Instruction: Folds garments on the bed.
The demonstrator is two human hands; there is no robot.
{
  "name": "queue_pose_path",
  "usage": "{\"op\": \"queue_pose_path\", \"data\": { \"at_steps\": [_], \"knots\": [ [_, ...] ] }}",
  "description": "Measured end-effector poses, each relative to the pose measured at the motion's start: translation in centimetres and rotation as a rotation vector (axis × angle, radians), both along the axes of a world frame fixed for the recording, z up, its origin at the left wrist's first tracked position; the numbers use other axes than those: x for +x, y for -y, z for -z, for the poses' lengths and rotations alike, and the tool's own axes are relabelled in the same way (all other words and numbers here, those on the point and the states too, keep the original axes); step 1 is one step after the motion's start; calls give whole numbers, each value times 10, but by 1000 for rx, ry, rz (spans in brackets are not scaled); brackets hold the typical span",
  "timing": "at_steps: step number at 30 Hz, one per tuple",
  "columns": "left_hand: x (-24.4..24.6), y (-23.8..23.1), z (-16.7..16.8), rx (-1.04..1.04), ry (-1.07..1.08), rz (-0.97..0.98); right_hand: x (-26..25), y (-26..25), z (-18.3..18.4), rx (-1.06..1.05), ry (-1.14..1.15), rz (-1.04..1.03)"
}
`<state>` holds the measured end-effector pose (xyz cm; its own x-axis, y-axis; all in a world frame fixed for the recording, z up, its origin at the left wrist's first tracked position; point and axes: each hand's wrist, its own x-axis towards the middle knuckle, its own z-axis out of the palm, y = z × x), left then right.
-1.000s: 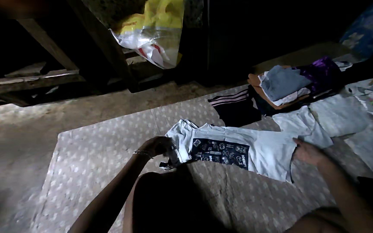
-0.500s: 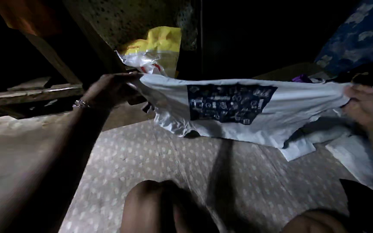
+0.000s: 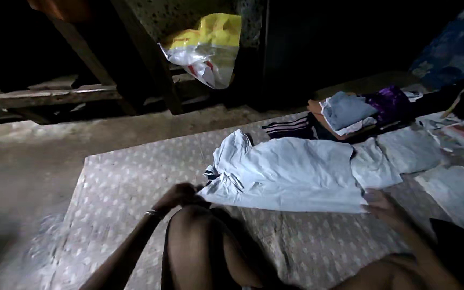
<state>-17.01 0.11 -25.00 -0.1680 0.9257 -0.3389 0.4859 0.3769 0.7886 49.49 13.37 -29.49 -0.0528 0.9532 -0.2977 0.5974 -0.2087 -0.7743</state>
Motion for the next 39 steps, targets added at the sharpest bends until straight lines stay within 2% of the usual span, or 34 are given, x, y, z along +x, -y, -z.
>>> {"op": "queue_pose_path", "data": {
  "at_steps": [2, 7, 10, 11, 14, 17, 21, 26, 29, 30, 32, 34, 36, 39],
  "knots": [
    [5, 7, 15, -8, -111, 61, 0, -2, 20, -78, 93, -27],
    [6, -3, 3, -152, -331, 203, -12, -10, -1, -188, 437, -116],
    [21, -19, -19, -180, -369, 198, -77, -4, -33, -245, 851, -171],
    [30, -24, -28, -132, -357, 182, -104, 1, -44, -205, 870, -166],
    [56, -47, -43, 11, -285, 159, -174, 9, -65, 21, 677, -201],
    [68, -84, -45, 31, -213, 65, -213, -15, -72, 138, 526, -261],
    [52, -148, -31, 52, -157, -81, -207, -93, -59, 243, 513, -383],
    [57, -218, -6, 104, 54, -142, -189, -161, -47, 177, 674, -468],
    [58, -234, -6, 0, -162, 2, -182, -176, -46, 144, 760, -525],
    [57, -233, -10, -1, -202, 59, -176, -179, -47, 149, 777, -553],
    [50, -218, -26, 64, -148, 114, -159, -176, -52, 212, 782, -599],
    [42, -184, -43, 168, -90, 124, -137, -152, -57, 338, 758, -604],
    [32, -136, -52, 225, -164, 167, -109, -110, -61, 465, 732, -587],
    [15, -76, -27, 282, -341, 341, -68, -48, -42, 622, 766, -542]
  ]
}}
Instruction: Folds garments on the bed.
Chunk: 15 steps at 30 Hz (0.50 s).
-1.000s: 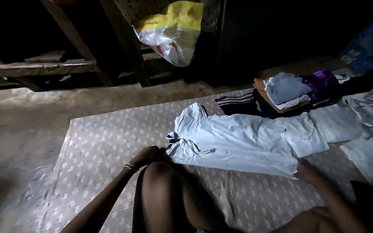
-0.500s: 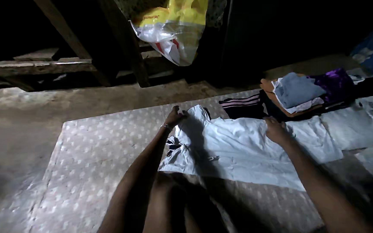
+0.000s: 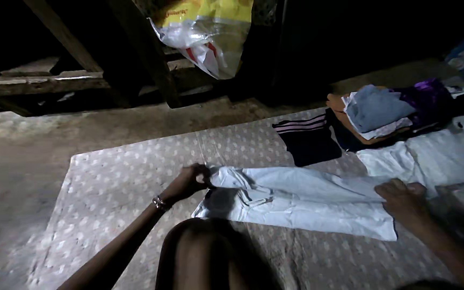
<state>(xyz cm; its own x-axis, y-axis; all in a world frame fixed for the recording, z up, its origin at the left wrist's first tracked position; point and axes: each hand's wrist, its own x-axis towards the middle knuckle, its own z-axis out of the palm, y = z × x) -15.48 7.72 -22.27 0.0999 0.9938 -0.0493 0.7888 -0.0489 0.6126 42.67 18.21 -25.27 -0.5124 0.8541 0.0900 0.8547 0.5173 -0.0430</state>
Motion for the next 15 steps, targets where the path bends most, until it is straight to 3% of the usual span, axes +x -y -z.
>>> {"op": "queue_pose_path", "data": {
  "at_steps": [3, 6, 10, 15],
  "knots": [
    [0, 30, 23, -22, -45, 74, 27, 39, 20, -184, 152, 58],
    [12, 28, 14, -166, 52, -159, 15, 58, 12, -526, 332, 427],
    [21, 10, 17, -266, 322, -466, 0, 55, 8, -508, -25, 719],
    [34, 1, 4, -409, 312, -655, 1, 23, 27, -508, -303, 793]
  ]
}}
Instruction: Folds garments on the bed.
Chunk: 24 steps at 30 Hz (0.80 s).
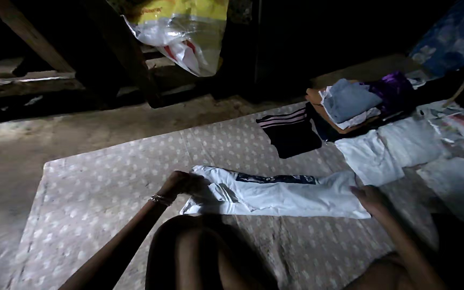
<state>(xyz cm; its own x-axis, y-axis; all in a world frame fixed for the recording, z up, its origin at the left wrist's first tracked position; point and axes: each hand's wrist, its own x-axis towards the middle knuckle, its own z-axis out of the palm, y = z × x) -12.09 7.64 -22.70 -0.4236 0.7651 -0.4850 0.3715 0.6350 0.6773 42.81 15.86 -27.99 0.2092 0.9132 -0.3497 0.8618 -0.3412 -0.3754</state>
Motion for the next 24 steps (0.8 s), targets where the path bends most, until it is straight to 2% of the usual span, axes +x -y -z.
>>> {"op": "queue_pose_path", "data": {
  "at_steps": [2, 4, 8, 10, 13, 15, 17, 19, 21, 24],
  "knots": [
    [1, -3, -4, -11, -1, -17, 7, -10, 6, 10, -88, 20],
    [2, -4, -7, 100, 87, -109, 14, -14, 11, 64, -215, 68],
    [2, -11, -4, 362, 519, -324, 20, -11, 3, 219, -467, 168],
    [4, -16, 4, 399, 526, -377, 21, -9, 5, 252, -486, 178],
    [13, -22, 17, 434, 450, -412, 17, -6, 7, 215, -379, 147],
    [14, -22, 24, 477, 390, -286, 16, -8, 8, 207, -317, 73],
    [5, -20, 32, 554, 317, -47, 15, -11, 8, 218, -263, -51],
    [-1, -21, 34, 590, 278, 102, 16, -20, 12, 212, -171, -170],
    [0, -22, 31, 571, 287, 94, 13, -32, 18, 214, -143, -239],
    [2, -26, 33, 515, 303, -4, 6, -45, 27, 247, -194, -218]
  ]
}}
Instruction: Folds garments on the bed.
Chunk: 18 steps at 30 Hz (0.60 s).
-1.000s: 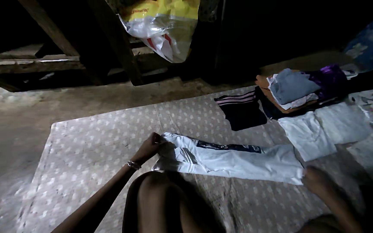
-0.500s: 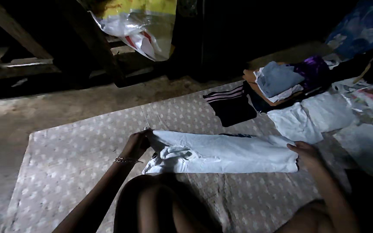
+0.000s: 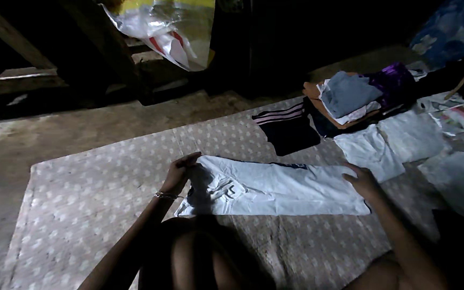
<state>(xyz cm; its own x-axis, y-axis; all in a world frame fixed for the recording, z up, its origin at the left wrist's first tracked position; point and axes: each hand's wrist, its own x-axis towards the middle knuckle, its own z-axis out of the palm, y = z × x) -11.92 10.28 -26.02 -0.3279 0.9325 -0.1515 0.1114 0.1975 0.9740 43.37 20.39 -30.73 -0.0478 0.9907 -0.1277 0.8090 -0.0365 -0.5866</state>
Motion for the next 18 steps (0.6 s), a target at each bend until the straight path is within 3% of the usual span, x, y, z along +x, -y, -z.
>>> {"op": "queue_pose_path", "data": {
  "at_steps": [7, 13, 15, 18],
  "knots": [
    [-11, -3, 12, -59, 24, -58, -2, 0, 27, 267, 72, 130],
    [-21, -2, 14, -74, 55, -112, -47, 13, 16, 250, 300, 360],
    [-23, -4, 9, -49, -66, -218, -89, 34, -7, 298, 306, 216],
    [-5, 2, -5, 10, -454, -272, -171, 75, -35, 244, 149, -309]
  ]
}}
